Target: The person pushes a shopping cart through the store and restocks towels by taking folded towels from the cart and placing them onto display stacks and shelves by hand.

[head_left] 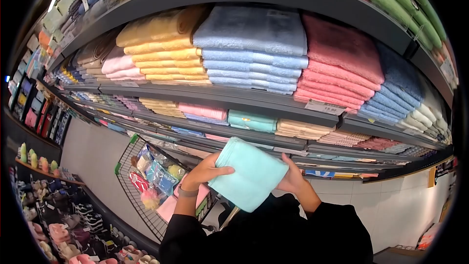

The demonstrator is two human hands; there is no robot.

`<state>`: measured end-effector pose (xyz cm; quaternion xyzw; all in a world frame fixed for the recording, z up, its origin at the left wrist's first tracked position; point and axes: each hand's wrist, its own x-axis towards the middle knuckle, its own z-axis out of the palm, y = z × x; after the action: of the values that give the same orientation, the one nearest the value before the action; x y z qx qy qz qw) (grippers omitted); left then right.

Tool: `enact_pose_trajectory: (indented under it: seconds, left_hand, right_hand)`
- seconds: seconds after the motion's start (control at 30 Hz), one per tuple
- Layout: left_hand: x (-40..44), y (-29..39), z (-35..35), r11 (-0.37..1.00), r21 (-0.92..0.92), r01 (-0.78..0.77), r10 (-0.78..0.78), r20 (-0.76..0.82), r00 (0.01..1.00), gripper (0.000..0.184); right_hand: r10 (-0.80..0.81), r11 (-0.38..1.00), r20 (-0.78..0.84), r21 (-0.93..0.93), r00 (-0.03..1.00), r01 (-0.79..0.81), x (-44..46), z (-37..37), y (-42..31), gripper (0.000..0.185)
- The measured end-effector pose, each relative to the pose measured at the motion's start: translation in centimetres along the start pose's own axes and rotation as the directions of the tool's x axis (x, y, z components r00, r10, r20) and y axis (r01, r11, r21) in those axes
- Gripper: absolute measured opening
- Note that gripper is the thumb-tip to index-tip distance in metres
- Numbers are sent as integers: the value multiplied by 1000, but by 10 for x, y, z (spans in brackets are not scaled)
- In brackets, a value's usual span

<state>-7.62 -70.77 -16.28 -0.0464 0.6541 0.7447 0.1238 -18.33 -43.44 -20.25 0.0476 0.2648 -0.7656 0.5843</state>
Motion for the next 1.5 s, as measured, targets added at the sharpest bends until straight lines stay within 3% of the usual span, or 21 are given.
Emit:
enact_pose_trajectory:
  seconds: [0.1, 0.17, 0.23, 0.37, 0.43, 0.5, 0.53, 0.57, 0.63, 0.73, 0.83, 0.87, 1.0, 1.1, 1.13, 1.2, 1.3, 1.33, 1.4, 1.5]
  left_hand:
    - [11, 6, -3, 997, 65, 44, -50, 92, 994, 48]
    - [23, 10, -5, 989, 136, 55, -75, 152, 986, 48]
    - [39, 12, -10, 972, 224, 64, -115, 223, 968, 49]
    - [60, 27, -24, 897, 437, 64, -148, 163, 976, 49]
    - [62, 21, -45, 964, 262, 41, -57, 53, 997, 55]
    - [60, -1, -64, 993, -115, -21, 22, 7, 1000, 61]
    - [67, -27, -77, 954, -299, -18, 7, -37, 999, 68]
    - [68, -37, -77, 903, -425, -59, 58, -16, 998, 59]
    - [76, -45, -70, 843, -528, -102, 99, -35, 994, 61]
    - [88, -19, -43, 926, -318, -205, 129, -244, 961, 60]
    - [99, 9, -37, 975, -171, -143, 84, -314, 946, 63]
    - [110, 5, -47, 992, -80, -97, 62, -362, 930, 54]
    - [130, 18, -44, 973, 119, -198, 230, -424, 876, 34]
    - [132, -1, -40, 878, 372, -303, 450, -423, 786, 43]
    - [113, 12, -23, 809, 533, -248, 514, -436, 739, 56]
    - [82, 4, -1, 615, 759, -211, 608, -287, 740, 69]
    - [36, 26, 57, 536, 801, -266, 518, -63, 853, 72]
    - [39, 20, 60, 558, 776, -294, 575, -106, 811, 71]
    - [47, 2, 55, 581, 733, -354, 680, -198, 706, 69]
    - [48, -7, 37, 831, 384, -402, 546, -429, 720, 59]
  right_hand:
    - [101, 995, 322, -8, 941, -104, 8, -25, -4, 80]
    - [124, 955, 34, -274, 992, -110, 5, -19, -5, 75]
    - [129, 785, -173, -584, 976, -207, 6, 6, -13, 70]
    - [23, 834, -198, -536, 980, -128, 29, 2, -13, 62]
    - [-42, 908, -199, -415, 979, -46, 32, -1, -14, 59]
    - [-91, 945, -212, -325, 973, 17, 36, -1, -21, 61]
    - [-127, 959, -214, -274, 968, 65, 38, 4, -24, 61]
    - [-160, 969, -219, -222, 963, 111, 40, 8, -27, 62]
    - [-224, 959, -239, -227, 945, 170, 55, 5, -37, 61]
    - [-376, 908, -223, -283, 900, 309, 76, 9, -52, 51]
    - [-430, 888, -183, -265, 884, 376, 93, 7, -67, 45]
    - [-441, 881, -157, -265, 884, 393, 100, -3, -71, 41]
    - [-461, 887, -208, -152, 863, 437, 111, -5, -74, 38]
    - [-490, 871, -205, -118, 847, 476, 90, 25, -57, 35]
    - [-502, 865, -210, -132, 839, 484, 84, 32, -49, 36]
    - [-536, 842, -211, -210, 818, 497, 75, 35, -34, 38]
    - [-504, 827, -165, -377, 848, 418, 63, 60, -8, 57]
    - [-480, 785, -51, -470, 876, 403, 70, 51, 0, 67]
    - [-486, 618, 124, -651, 865, 441, 61, 74, 5, 71]
    - [-545, 230, 413, -763, 729, 604, 59, 92, 8, 69]
